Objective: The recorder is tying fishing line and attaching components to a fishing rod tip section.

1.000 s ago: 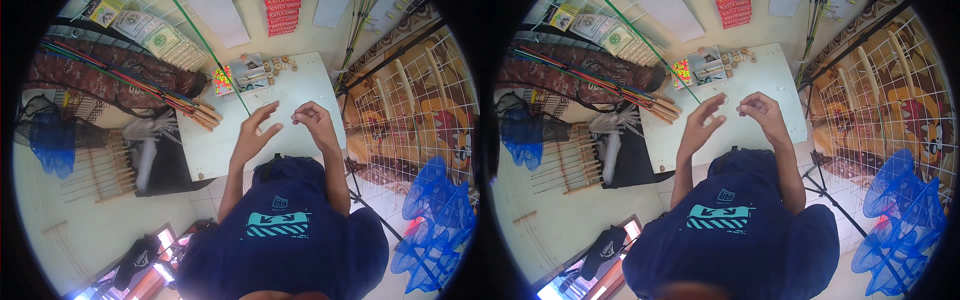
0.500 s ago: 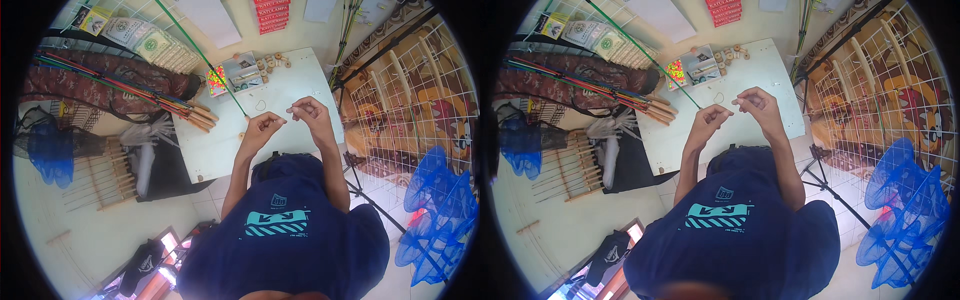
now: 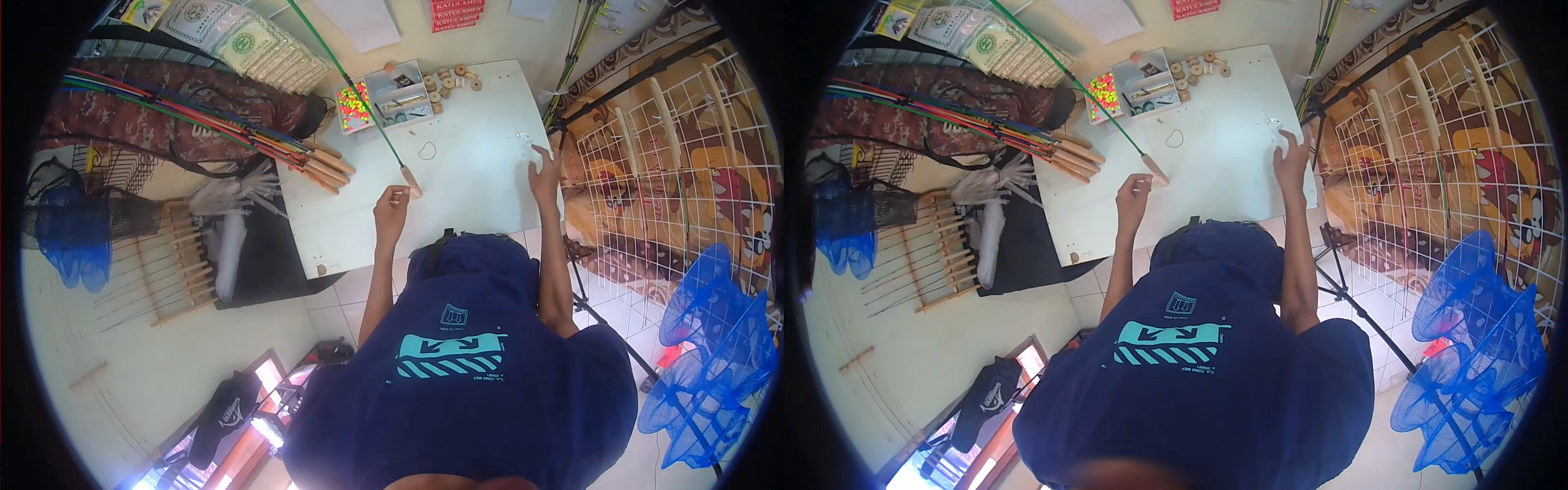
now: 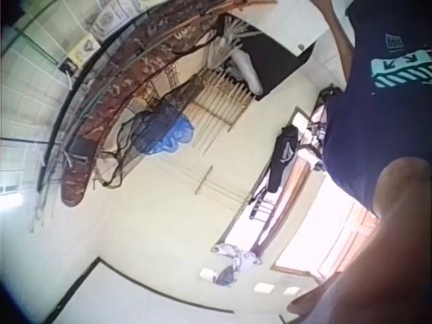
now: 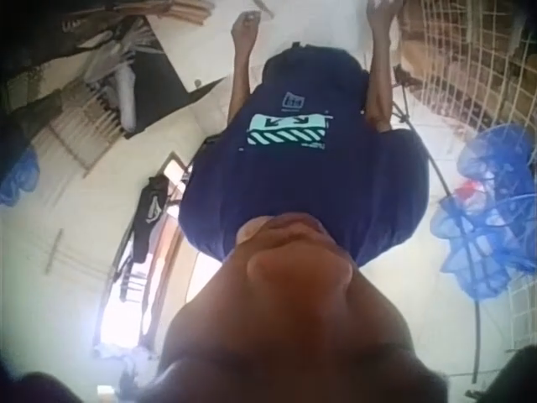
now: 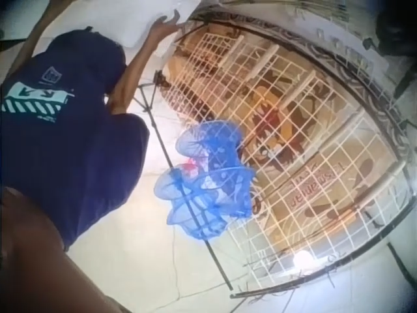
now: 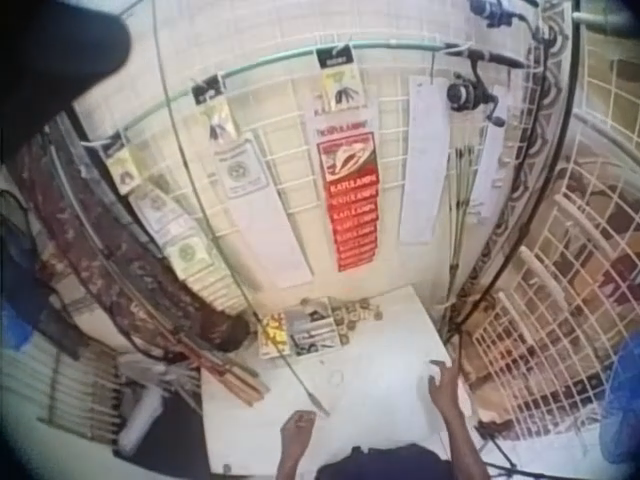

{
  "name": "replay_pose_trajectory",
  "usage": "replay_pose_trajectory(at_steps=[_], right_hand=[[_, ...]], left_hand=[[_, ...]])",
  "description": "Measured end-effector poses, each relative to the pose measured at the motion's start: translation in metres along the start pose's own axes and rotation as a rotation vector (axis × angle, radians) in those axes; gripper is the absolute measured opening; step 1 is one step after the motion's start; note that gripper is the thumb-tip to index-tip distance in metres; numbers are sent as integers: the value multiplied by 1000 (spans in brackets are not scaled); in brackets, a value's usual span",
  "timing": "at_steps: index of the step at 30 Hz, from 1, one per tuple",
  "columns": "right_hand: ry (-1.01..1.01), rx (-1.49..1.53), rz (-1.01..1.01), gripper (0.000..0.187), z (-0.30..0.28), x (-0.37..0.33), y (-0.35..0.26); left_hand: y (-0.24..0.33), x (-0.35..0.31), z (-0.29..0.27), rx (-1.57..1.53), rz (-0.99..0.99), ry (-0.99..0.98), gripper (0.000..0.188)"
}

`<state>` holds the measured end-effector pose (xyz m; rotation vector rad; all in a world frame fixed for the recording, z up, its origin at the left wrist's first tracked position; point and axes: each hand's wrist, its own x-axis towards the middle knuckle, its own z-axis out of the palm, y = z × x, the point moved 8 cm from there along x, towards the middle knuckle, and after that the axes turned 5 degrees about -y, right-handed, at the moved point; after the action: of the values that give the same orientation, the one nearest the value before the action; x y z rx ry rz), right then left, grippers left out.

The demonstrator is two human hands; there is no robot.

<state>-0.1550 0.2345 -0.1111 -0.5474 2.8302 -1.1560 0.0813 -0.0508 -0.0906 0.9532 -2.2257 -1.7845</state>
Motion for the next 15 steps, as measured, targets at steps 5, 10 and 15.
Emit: replay_pose_trajectory(at_steps=[5, 10, 15], right_hand=[[-270, 162, -162, 32, 54, -33, -31], [-563, 203, -234, 26, 86, -58, -62], [-758, 277, -130, 24, 94, -65, -79]], left_hand=[[-30, -26, 9, 632, 245, -52, 28], [-38, -32, 37, 652, 330, -106, 34], [-55, -21, 51, 843, 177, -215, 24]])
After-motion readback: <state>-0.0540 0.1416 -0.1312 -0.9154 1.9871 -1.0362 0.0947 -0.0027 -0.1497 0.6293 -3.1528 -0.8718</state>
